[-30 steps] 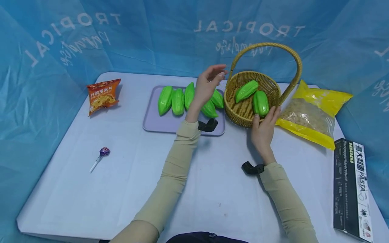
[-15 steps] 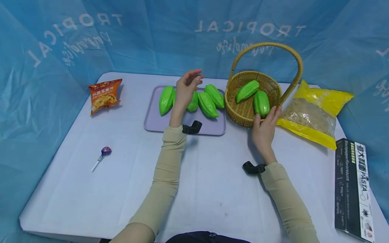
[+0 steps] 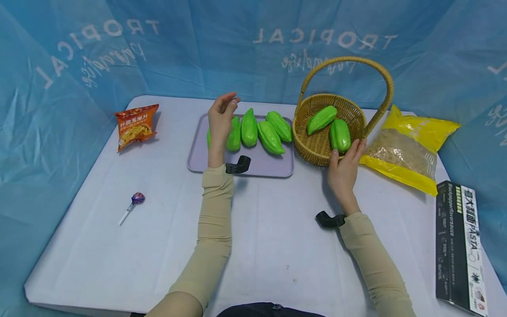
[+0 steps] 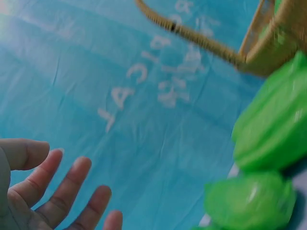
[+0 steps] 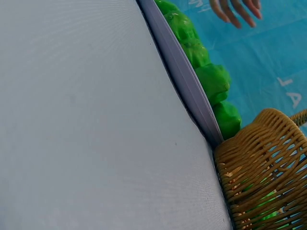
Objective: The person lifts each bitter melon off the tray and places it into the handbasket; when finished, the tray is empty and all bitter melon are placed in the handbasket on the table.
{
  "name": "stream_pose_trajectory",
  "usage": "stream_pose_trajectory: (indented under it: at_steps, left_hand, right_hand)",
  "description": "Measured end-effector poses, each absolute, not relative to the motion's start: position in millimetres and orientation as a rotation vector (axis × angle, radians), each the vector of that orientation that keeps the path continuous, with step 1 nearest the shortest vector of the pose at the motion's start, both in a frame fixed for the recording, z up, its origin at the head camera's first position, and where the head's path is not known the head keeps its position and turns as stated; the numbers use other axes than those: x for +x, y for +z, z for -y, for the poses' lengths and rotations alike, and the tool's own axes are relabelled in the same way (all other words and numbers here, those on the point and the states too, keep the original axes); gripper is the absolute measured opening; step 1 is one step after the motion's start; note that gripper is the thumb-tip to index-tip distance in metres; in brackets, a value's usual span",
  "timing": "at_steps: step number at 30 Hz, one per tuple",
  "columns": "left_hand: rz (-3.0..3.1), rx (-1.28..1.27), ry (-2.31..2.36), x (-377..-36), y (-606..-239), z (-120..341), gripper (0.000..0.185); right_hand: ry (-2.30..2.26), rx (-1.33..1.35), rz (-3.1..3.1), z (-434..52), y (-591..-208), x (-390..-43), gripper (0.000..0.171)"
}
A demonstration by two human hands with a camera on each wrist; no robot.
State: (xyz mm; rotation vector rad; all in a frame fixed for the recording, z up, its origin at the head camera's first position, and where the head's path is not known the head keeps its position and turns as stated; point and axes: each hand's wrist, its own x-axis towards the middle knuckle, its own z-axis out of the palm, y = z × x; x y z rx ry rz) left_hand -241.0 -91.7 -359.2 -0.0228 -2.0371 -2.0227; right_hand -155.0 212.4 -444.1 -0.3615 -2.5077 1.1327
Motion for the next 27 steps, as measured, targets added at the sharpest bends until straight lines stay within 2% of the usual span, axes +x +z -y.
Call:
stream_pose_trajectory:
  at_steps: [12, 27]
  left_hand:
    - [2.163, 0.317, -1.76, -246, -377, 128, 0.031]
    - [2.271, 0.415, -1.732, -250, -394, 141, 0.034]
  right_hand:
    - [1.151, -0.36, 2.508, -211, -442, -153, 0.072]
    - [1.136, -0.355, 2.497, -211, -444, -154, 0.07]
